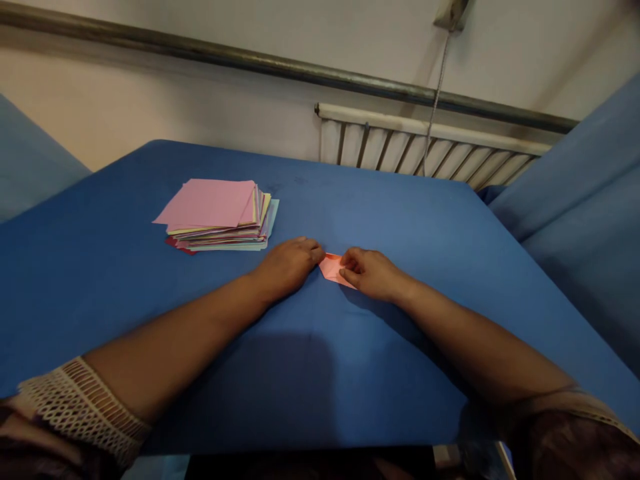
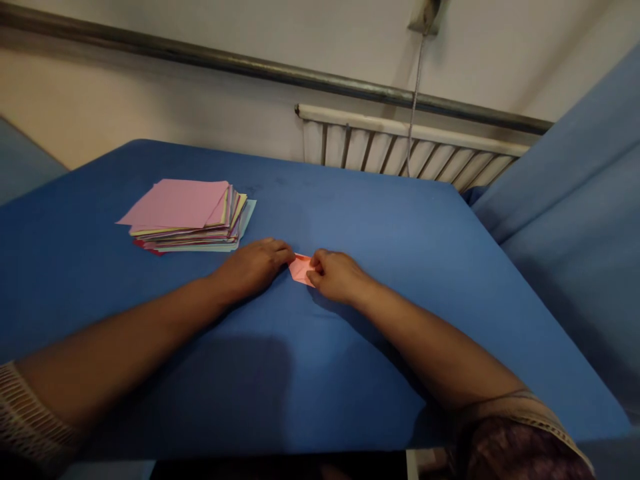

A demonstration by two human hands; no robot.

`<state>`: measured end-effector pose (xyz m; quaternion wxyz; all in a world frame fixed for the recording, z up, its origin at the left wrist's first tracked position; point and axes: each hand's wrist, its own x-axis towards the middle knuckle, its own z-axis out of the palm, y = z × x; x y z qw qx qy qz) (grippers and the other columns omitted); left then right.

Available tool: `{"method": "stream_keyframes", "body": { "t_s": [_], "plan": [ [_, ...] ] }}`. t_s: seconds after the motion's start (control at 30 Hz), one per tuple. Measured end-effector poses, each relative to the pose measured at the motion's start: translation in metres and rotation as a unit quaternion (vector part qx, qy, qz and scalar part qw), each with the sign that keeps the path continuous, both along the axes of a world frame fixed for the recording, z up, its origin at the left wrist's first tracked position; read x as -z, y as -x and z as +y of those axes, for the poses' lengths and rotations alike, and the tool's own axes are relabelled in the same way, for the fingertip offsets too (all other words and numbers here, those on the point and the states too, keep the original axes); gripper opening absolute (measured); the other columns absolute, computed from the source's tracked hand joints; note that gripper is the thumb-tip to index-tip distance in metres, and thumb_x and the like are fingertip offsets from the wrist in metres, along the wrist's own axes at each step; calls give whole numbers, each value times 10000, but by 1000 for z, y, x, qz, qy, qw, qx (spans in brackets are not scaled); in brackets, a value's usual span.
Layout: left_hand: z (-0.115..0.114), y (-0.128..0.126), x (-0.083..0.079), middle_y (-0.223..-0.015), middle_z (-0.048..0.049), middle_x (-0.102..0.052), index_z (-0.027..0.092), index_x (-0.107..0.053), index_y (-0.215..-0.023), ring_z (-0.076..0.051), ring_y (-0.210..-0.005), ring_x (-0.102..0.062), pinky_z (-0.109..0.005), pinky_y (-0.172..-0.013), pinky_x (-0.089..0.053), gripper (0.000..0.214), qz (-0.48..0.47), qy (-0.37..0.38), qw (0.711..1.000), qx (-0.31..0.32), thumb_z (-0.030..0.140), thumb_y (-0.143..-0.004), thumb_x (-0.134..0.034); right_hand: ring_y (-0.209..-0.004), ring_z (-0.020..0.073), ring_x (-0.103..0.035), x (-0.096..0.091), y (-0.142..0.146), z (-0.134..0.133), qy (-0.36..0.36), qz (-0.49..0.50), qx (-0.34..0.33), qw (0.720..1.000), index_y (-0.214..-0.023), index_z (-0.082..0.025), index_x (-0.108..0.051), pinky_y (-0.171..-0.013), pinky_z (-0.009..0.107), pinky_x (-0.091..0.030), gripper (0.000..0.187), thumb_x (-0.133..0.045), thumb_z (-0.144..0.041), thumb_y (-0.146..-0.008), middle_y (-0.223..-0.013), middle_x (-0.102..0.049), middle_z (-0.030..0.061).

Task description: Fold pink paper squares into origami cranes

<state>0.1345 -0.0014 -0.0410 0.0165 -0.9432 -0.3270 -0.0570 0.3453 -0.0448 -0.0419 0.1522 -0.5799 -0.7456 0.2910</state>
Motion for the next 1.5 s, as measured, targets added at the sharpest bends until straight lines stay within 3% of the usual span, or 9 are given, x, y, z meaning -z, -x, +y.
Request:
{"method": "stream_keyframes", "body": {
  "t_s": [0.1,0.23,0.3,0.53,0.8,1.07,1.17,1.33,1.5],
  "plan": [
    [-4,-2,0,-917,-53,-663,177,-645,-984,-193,-851,-590,-313,-776,-440,226,-24,40,999,-15,177,-954,-422,-671,150,-593,-3,-1,-3,48,7,-25,999,-961,-224,-609,-603,277,-417,115,-624,-259,-853,-800,-691,10],
    [-4,-4,3,-952,-52,-676,183,-635,-1029,-209,-900,-609,-321,-797,-454,228,-44,65,997,-6,175,-947,-423,-728,161,-593,1,-9,5,-37,-42,-21,998,-1000,-221,-619,-658,298,-442,190,-649,-200,-814,-909,-682,36],
    [-3,-4,6,-978,-57,-684,175,-641,-1007,-206,-925,-618,-323,-831,-459,228,-50,70,996,13,167,-947,-421,-795,151,-595,6,-13,10,-84,-28,-67,994,-1082,-217,-625,-739,300,-468,264,-638,-168,-823,-1024,-651,53],
    [-7,-3,3,-1114,-75,-688,177,-648,-1057,-204,-1046,-628,-330,-923,-464,216,-73,90,991,62,273,-961,-480,-824,145,-590,9,-23,17,-68,-17,-178,981,-1153,-193,-645,-813,318,-496,330,-701,-215,-829,-1045,-609,58],
    [-16,-7,-1,-926,-89,-700,156,-685,-977,-213,-875,-645,-362,-842,-469,295,12,10,994,113,252,-996,-407,-998,190,-582,4,-22,18,-136,-29,-253,957,-1052,-213,-665,-928,354,-471,165,-621,-243,-897,-1093,-617,66],
    [-23,-11,-4,-975,-82,-694,160,-670,-1031,-222,-944,-629,-340,-821,-477,260,-23,61,998,24,273,-966,-445,-967,189,-588,10,-24,20,-136,17,-234,962,-1039,-196,-636,-912,357,-466,195,-668,-267,-859,-1021,-635,60],
    [-22,-12,-2,-934,-78,-678,167,-664,-934,-214,-904,-614,-337,-809,-473,213,-60,72,995,-15,263,-936,-474,-884,160,-583,16,-19,21,-131,31,-181,974,-928,-202,-643,-837,317,-464,85,-615,-279,-905,-950,-625,38],
    [-17,-14,2,-846,-62,-636,176,-602,-784,-199,-801,-576,-351,-777,-465,168,-93,70,991,-64,244,-893,-493,-761,122,-539,25,-9,21,-145,35,-95,984,-820,-190,-611,-727,267,-426,136,-580,-265,-929,-865,-575,10],
    [-16,-14,2,-832,-59,-625,179,-580,-793,-214,-800,-560,-368,-758,-470,104,-96,79,988,-96,249,-860,-542,-767,137,-525,26,-6,20,-148,15,-32,988,-790,-193,-588,-733,284,-413,104,-650,-225,-867,-836,-561,4]
  ]
}}
